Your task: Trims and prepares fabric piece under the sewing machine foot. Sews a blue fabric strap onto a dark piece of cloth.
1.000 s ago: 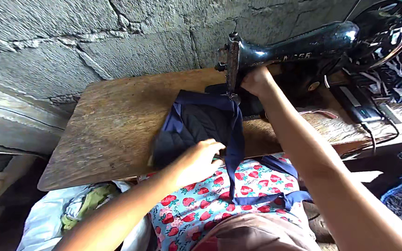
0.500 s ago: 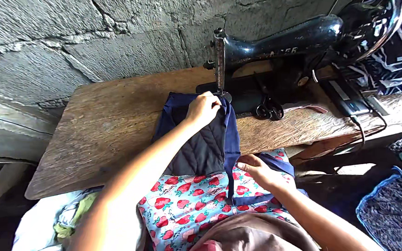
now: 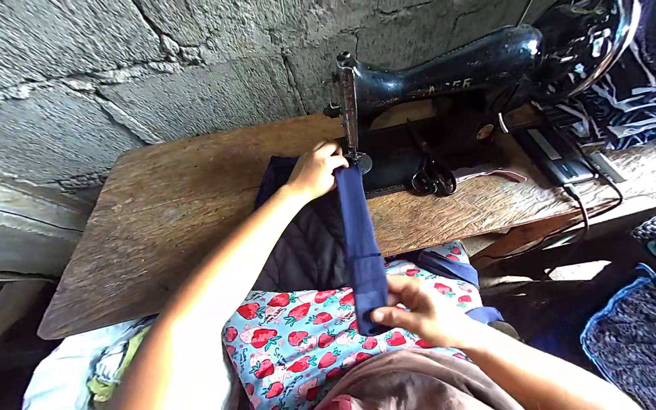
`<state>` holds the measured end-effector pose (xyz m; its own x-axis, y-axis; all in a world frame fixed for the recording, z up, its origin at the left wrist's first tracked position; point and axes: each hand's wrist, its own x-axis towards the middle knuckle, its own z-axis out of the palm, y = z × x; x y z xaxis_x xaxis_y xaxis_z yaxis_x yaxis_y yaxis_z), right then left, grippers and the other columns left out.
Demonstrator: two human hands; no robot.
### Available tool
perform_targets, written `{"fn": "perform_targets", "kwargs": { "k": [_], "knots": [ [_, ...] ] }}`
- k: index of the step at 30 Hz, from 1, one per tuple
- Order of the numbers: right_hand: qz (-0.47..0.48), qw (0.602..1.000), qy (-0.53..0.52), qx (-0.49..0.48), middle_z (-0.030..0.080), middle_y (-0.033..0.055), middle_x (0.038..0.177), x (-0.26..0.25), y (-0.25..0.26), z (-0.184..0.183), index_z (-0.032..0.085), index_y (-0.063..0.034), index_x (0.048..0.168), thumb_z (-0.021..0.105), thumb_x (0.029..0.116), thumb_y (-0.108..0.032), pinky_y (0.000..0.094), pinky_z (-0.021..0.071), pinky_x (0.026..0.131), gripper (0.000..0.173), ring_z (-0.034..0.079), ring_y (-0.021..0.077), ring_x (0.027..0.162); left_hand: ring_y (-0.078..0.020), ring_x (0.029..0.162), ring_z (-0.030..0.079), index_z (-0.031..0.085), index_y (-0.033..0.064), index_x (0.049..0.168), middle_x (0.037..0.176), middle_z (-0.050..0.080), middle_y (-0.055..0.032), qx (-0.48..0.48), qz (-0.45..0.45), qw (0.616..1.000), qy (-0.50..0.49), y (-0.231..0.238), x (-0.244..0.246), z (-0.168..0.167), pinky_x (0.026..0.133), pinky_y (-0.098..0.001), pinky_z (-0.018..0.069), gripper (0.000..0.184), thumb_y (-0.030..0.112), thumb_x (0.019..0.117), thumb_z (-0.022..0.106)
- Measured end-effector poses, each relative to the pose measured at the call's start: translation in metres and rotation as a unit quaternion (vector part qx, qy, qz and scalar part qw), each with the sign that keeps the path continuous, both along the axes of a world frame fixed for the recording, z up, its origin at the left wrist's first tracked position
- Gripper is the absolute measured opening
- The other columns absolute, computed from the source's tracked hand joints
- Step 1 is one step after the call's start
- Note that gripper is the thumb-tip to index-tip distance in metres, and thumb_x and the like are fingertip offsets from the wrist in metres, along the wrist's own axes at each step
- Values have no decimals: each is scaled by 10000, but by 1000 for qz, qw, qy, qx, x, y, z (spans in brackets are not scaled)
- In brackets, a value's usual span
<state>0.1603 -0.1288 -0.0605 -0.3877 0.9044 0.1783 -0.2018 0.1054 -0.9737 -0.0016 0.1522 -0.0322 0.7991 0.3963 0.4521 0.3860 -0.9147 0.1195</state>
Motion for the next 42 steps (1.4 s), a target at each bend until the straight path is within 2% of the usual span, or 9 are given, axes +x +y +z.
{"fn": "perform_targets", "kwargs": {
  "k": [7,13,23,27,30,33,37,39,42],
  "knots": [
    [77,994,-76,15,746,130,1060,-59,14,-14,586,98,1228,620,999,-60,274,571,917,281,724,99,969,-416,1054,657,766,24,1117,1145,716,-185,95,-22,995,32,6,-11,-2,887,-564,509,345,-107,894,539],
    [74,990,-114,23,737,161,1087,-60,13,-14,606,91,1204,612,1016,-101,295,563,944,269,725,136,1005,-333,1204,678,779,28,1117,1199,747,-148,84,-156,984,18,-10,-12,-9,1118,-517,437,307,75,932,538],
    [-15,988,-44,145,758,88,1039,-39,9,22,593,77,1192,605,1018,-90,239,582,895,241,725,62,963,-354,888,701,745,7,968,929,721,-172,110,-135,985,-2,-13,-12,-4,772,-474,550,225,40,848,557],
    [-19,986,-32,164,753,94,1029,-34,10,32,594,84,1178,597,1024,-97,238,584,885,237,722,64,959,-359,949,714,634,-16,835,1022,729,-188,24,-75,997,-27,-29,-3,-3,803,-488,566,56,-35,811,587],
    [-19,987,-29,157,751,91,1035,-34,10,30,589,87,1185,597,1023,-91,238,578,904,241,717,59,971,-387,891,701,625,-62,914,899,679,-223,-42,-21,997,-59,-41,4,-5,785,-510,562,89,-82,855,561],
    [-19,988,-20,153,754,95,1050,-33,9,27,585,90,1192,603,1025,-98,244,583,912,252,723,67,983,-393,1023,696,667,-74,1133,1052,699,-242,-36,-19,998,-54,-40,5,-7,917,-500,557,274,-14,878,586],
    [-15,988,-13,155,752,103,1066,-33,9,25,574,92,1217,595,1025,-79,249,584,920,258,723,75,996,-390,1008,688,730,-73,1031,1017,693,-236,-12,-20,999,-48,-37,2,-8,900,-483,561,191,-55,891,602],
    [12,978,-117,171,753,109,1008,-30,9,21,593,68,1215,616,1020,-115,298,605,866,268,741,121,931,-386,983,690,750,-57,1058,997,693,-228,-11,-13,999,-31,-38,2,-10,870,-484,565,235,-91,908,572],
    [200,892,-391,109,698,229,973,-17,16,27,622,24,1230,657,1009,-281,599,533,828,379,698,405,936,-386,1037,682,757,-8,1148,1041,699,-219,-23,-4,1000,8,-39,4,-9,893,-498,557,343,-129,922,528]
  ]
}}
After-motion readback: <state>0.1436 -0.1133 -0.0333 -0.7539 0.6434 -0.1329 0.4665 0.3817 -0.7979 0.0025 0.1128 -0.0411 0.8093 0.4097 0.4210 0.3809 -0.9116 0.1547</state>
